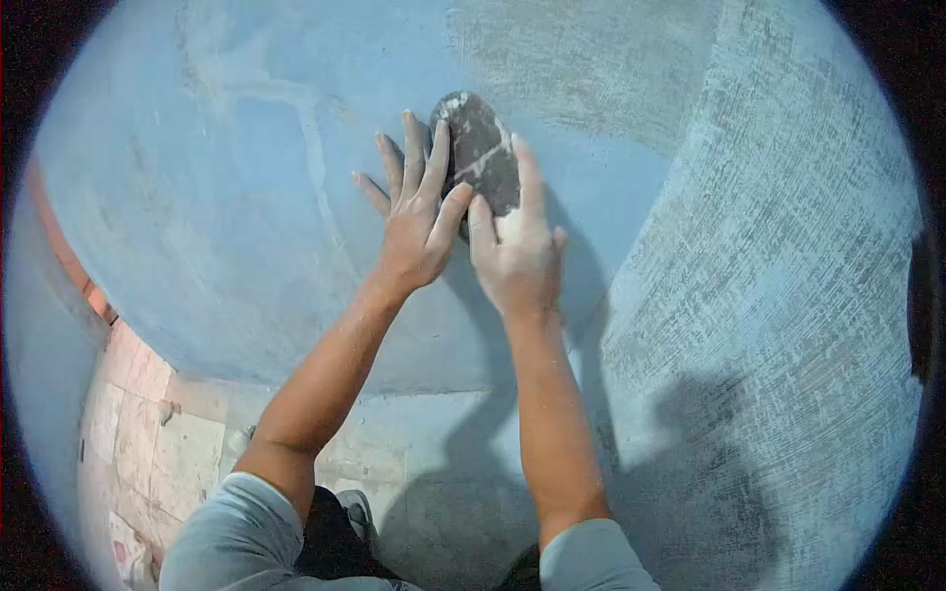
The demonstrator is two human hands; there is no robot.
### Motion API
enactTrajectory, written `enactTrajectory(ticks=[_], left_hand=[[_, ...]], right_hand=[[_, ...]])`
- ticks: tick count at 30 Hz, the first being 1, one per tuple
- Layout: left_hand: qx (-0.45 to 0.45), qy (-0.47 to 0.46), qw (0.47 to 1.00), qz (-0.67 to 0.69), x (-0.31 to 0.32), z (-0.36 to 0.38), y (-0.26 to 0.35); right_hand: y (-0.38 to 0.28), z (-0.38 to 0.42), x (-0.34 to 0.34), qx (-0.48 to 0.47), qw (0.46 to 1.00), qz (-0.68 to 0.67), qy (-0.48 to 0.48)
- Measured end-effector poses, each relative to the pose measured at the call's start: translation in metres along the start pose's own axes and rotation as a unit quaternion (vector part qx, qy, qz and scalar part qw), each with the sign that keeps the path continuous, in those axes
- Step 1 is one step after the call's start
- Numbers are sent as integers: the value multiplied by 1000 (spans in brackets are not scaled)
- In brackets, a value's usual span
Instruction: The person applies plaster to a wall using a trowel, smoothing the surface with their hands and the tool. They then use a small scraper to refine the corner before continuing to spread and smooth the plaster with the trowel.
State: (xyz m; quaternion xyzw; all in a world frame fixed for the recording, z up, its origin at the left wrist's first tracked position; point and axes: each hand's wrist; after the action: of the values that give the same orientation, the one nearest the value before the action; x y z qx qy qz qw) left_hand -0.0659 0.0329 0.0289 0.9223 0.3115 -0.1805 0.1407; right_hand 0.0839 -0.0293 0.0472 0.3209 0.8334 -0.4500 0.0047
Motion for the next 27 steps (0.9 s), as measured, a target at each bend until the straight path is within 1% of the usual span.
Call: enactTrajectory(ticks=[1, 2, 4, 6, 7, 8, 10, 11, 13, 14, 15, 16, 17, 19, 20, 22, 23, 25, 26, 27], left_hand=[[-4, -10, 1000, -9, -1, 0, 2], [-5, -20, 1000, -19, -2, -1, 3], [5, -33, 999, -25, -6, -1, 3], [6, -39, 999, -10, -11, -1, 3], [3, -41, 999, 0, -11, -1, 4], [4, -23, 1000, 4, -9, -3, 4], [5, 5, 1000, 15, -5, -5, 3], [5, 5, 1000, 13, -4, -8, 3], [2, 5, 1000, 14, -4, -7, 1], [-1, 10, 1000, 7, -3, -6, -3], [4, 40, 999, 10, 2, -6, -7], [8, 66, 998, 14, 10, -5, -11], [9, 90, 996, 16, 19, -2, -10], [22, 95, 995, 30, 33, 8, -4], [33, 94, 994, 37, 42, 12, -1], [53, 115, 991, 40, 48, 11, 5], [55, 158, 983, 72, 51, 7, 4], [59, 227, 962, 138, 48, 0, 10], [71, 260, 952, 146, 46, -4, 10], [93, 262, 950, 146, 41, -7, 13]], right_hand=[[-10, -2, -10, 26, 999, 20, -32], [-1, -7, -15, 19, 996, -81, -16], [17, -17, -20, 5, 960, -278, 17], [14, -22, -15, -34, 987, -156, 24], [1, -22, -15, -48, 997, -68, 7], [-13, -22, -15, -67, 998, 19, -8], [-47, -25, -50, -4, 994, 75, -75], [-54, -31, -65, 23, 989, 103, -104], [-37, -38, -82, -3, 997, 21, -76], [-33, -42, -89, -45, 997, 48, -47], [-37, -44, -94, -88, 993, 76, -17], [-46, -39, -96, -57, 984, 171, -1], [-45, -39, -100, -50, 987, 154, -14], [-45, -41, -104, -32, 992, 113, -39], [-34, -47, -116, -77, 978, 186, -48], [-29, -44, -123, -71, 994, 63, -55], [-29, -46, -121, -73, 995, 1, -62], [-42, -50, -100, -95, 991, 28, -90], [-50, -57, -81, -63, 990, 39, -120], [-56, -57, -69, -60, 987, 65, -131]])
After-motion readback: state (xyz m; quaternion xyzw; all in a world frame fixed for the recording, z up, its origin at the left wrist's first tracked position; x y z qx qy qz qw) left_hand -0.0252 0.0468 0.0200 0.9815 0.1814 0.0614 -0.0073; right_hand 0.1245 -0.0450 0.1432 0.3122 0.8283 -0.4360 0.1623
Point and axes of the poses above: each hand's wrist, its own z-axis away from the middle knuckle, its own x-axis out of the palm, y = z × x, and after that the axes turned 12 degrees about x, right-handed
